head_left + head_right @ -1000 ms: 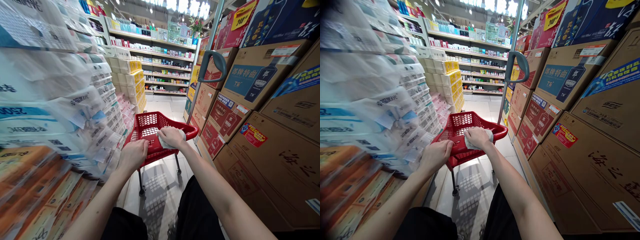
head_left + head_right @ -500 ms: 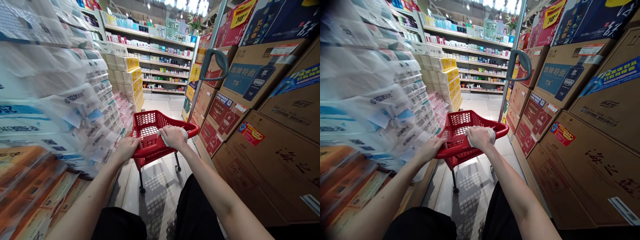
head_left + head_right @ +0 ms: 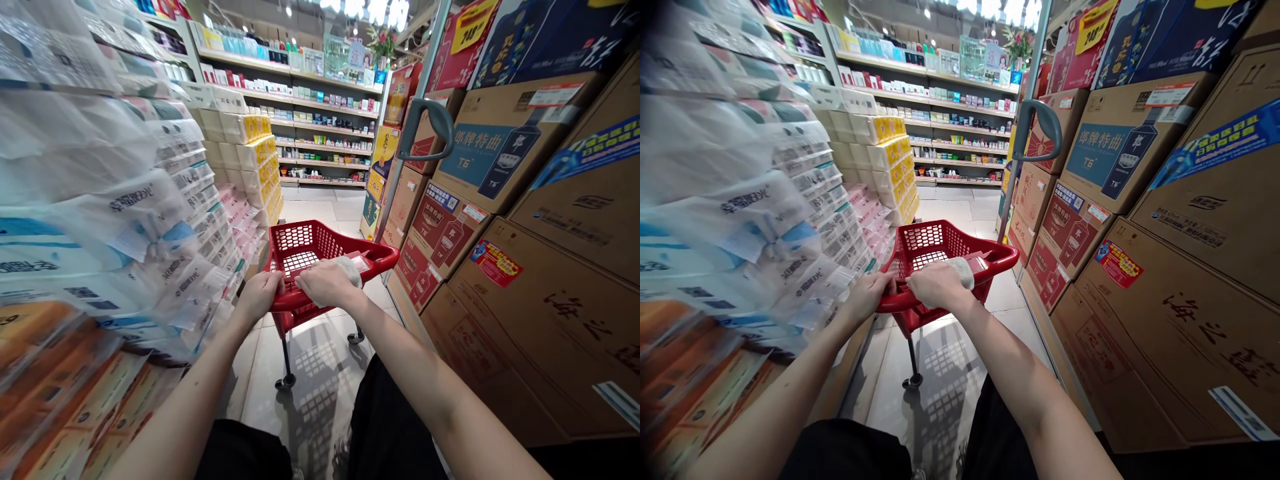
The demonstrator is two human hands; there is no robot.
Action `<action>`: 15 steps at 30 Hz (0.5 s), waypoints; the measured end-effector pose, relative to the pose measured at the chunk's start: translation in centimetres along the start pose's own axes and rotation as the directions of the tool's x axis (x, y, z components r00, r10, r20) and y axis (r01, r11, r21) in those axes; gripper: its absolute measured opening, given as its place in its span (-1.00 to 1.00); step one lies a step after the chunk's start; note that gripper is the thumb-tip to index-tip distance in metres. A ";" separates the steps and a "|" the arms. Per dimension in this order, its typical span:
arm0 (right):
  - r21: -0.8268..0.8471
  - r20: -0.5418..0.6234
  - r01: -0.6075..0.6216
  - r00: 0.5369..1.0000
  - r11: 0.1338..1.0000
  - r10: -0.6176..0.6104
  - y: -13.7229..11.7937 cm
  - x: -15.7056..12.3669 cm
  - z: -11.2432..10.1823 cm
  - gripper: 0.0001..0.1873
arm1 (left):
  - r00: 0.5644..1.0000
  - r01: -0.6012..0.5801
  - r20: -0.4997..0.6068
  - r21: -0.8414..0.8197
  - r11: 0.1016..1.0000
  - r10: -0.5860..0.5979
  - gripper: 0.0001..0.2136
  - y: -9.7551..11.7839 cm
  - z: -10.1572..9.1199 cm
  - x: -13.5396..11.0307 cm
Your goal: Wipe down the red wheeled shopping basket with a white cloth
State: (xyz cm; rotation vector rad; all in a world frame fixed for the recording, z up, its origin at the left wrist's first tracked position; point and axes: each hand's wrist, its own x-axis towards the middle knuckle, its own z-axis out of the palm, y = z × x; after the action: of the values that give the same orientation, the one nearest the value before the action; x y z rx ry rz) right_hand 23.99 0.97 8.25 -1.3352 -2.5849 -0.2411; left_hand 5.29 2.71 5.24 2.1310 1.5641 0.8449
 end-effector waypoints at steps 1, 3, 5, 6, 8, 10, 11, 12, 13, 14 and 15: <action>-0.007 0.005 0.003 1.000 1.000 -0.003 0.1 0.2 0.1 -0.49 | 1.000 -0.003 -0.001 -0.029 1.000 0.003 -0.53 -0.1 0.2 0.2; -0.001 -0.048 0.017 0.999 1.000 -0.017 0.3 0.2 0.5 -0.49 | 1.000 0.005 -0.010 -0.082 0.997 -0.006 -0.53 -0.5 0.5 0.5; 0.023 -0.165 0.042 0.986 0.999 -0.037 0.5 -0.7 1.2 -0.51 | 1.000 0.013 -0.019 -0.119 0.993 -0.015 -0.53 -0.8 0.6 0.7; 0.038 -0.229 0.060 0.972 0.997 -0.050 0.5 -1.3 1.5 -0.53 | 1.000 0.012 -0.020 -0.129 0.992 -0.015 -0.54 -1.0 0.7 0.8; 0.063 -0.334 0.112 0.939 0.992 -0.085 0.6 -2.5 2.2 -0.60 | 1.000 0.009 -0.019 -0.140 0.990 -0.012 -0.54 -1.2 0.7 0.9; 0.067 -0.393 0.142 0.914 0.988 -0.105 0.7 -3.3 2.6 -0.64 | 1.000 0.003 -0.021 -0.146 0.989 -0.006 -0.55 -1.4 0.8 1.0; 0.065 -0.401 0.137 0.911 0.988 -0.100 0.9 -3.5 2.7 -0.64 | 1.000 0.001 -0.027 -0.147 0.989 -0.005 -0.55 -1.5 0.8 1.1; 0.062 -0.396 0.115 0.914 0.991 -0.082 1.1 -3.6 2.7 -0.63 | 0.999 0.000 -0.034 -0.146 0.989 -0.005 -0.55 -1.4 0.9 1.1; 0.061 -0.382 0.078 0.923 0.995 -0.049 1.3 -3.5 2.6 -0.61 | 0.999 -0.003 -0.040 -0.141 0.990 -0.003 -0.56 -1.4 1.0 1.1; 0.065 -0.358 0.032 0.934 0.997 -0.006 1.7 -3.2 2.4 -0.60 | 0.999 -0.006 -0.042 -0.133 0.991 0.000 -0.57 -1.3 1.1 1.2; 0.073 -0.327 -0.018 0.944 0.997 0.041 2.1 -2.9 2.2 -0.58 | 0.999 -0.010 -0.040 -0.126 0.992 0.005 -0.57 -1.1 1.2 1.2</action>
State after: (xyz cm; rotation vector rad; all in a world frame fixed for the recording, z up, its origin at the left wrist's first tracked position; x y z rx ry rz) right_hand 27.11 0.48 5.42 -1.1938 -2.2736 -0.3350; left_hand 5.50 4.29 3.99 2.0438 1.4814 0.9675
